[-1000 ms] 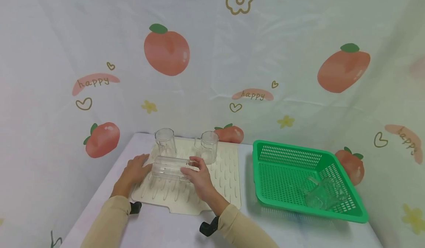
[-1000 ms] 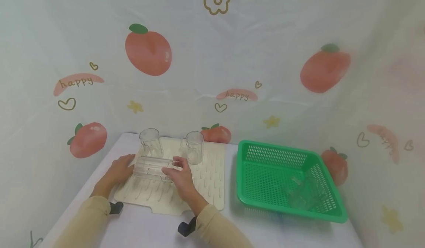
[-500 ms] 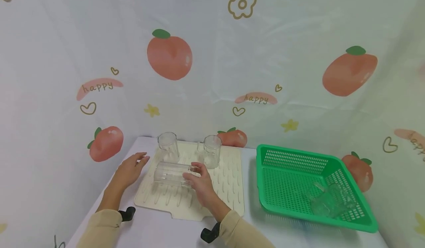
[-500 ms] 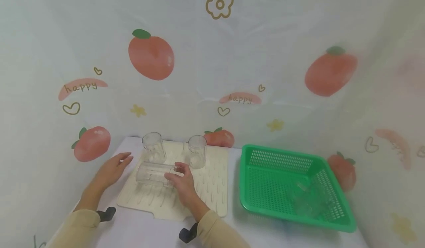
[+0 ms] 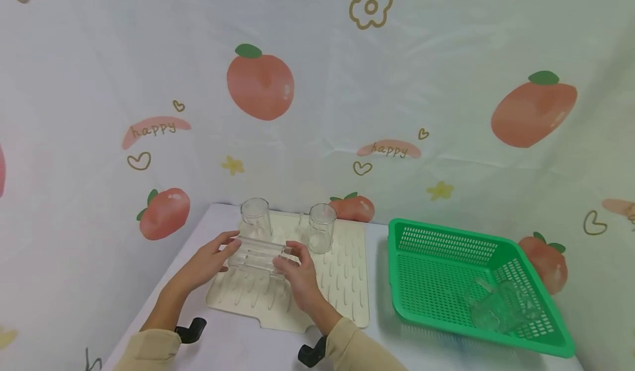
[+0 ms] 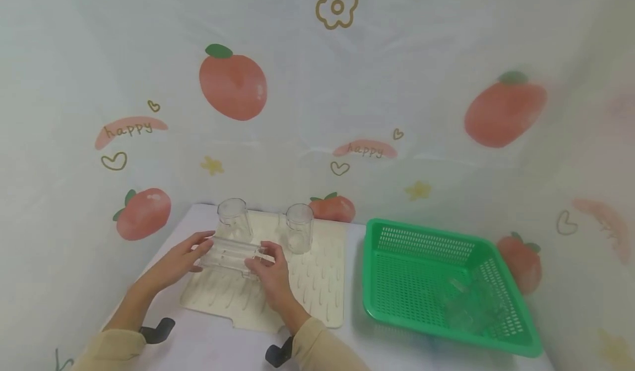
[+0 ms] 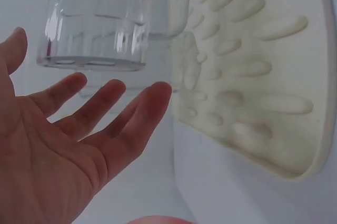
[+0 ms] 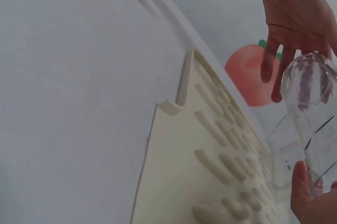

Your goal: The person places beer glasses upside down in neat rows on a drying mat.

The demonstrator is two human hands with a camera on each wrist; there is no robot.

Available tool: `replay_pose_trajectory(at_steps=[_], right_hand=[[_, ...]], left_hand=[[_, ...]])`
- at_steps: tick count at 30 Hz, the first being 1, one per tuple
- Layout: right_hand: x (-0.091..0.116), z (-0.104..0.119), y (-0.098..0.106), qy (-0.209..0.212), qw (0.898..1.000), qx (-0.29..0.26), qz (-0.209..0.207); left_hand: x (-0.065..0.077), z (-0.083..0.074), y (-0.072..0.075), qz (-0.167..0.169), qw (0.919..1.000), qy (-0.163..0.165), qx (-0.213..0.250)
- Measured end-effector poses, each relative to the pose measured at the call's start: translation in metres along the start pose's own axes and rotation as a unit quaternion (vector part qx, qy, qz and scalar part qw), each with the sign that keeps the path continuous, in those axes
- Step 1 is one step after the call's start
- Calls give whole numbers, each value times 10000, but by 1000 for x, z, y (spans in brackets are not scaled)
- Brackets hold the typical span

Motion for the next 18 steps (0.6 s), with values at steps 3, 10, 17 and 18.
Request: replay_pose_trajectory(at_steps=[3,10,17,18], right_hand=[[1,0,0,18,10000,-11,30],[1,-1,0,20,10000,-16,39],[5,-4,-3,143,9952,929,261],[7,-3,-4,181,9942,1015,302]], left_hand=[[0,-1,-8,112,9998,23,131],[0,-5,-12,210,9982,-79,548],[2,-4,-8,72,9990,-113,419],[2,-4,-7,47,9989,-128,438]])
Point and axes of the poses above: each hand's wrist, its own x-axis away from the middle knuckle, its own y-axis out of the back of the hand, z = x × y, the point moved 9 cm from there along -x, towards the middle knuckle, and after that the axes turned 3 degrees about -x, right-handed, at the moved point
